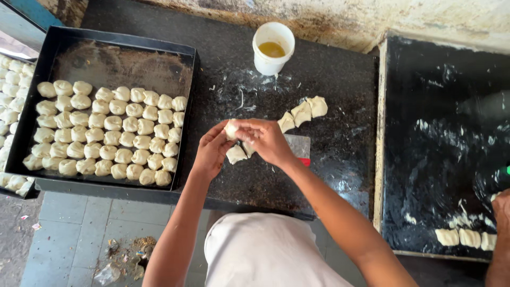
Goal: The person divides dough using a scraper, then stretches and rolls small portions into round pieces and places them into a black tray.
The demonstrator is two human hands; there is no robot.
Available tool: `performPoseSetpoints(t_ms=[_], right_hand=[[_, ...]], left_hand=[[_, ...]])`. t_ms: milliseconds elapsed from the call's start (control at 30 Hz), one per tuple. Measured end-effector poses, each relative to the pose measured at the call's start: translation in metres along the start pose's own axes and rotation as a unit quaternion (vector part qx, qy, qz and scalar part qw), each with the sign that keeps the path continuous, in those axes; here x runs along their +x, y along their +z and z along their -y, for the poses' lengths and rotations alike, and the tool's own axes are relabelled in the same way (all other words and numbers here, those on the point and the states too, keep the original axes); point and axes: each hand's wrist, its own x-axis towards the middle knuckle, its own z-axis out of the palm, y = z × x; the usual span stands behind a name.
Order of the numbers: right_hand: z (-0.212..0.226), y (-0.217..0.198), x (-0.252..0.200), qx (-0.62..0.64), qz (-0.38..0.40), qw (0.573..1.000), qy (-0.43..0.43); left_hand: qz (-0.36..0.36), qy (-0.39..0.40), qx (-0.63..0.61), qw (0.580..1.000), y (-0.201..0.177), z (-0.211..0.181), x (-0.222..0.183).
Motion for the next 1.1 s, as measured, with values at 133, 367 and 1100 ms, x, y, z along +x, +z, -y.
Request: performPoseSetpoints(t_ms=[133,367,1100], right_hand=[[0.037,-0.029,0.009,-0.062,-0.066,0.995,-0.033],[0.075,0.013,-0.033,-0.238,-0.022,0.933,-0.269],[0.081,0.051,-0.015,0.311,-0.021,0.901,0.303]], left_hand=[[0.065,0.028,0.066,0.995,0.033,-0.024,-0.048],[-0.013,0.057,0.152,0.987,0.053,-0.067,-0.085],[-0.040,-0.027,0.122,0.991,-0.012,-0.106,-0.066]])
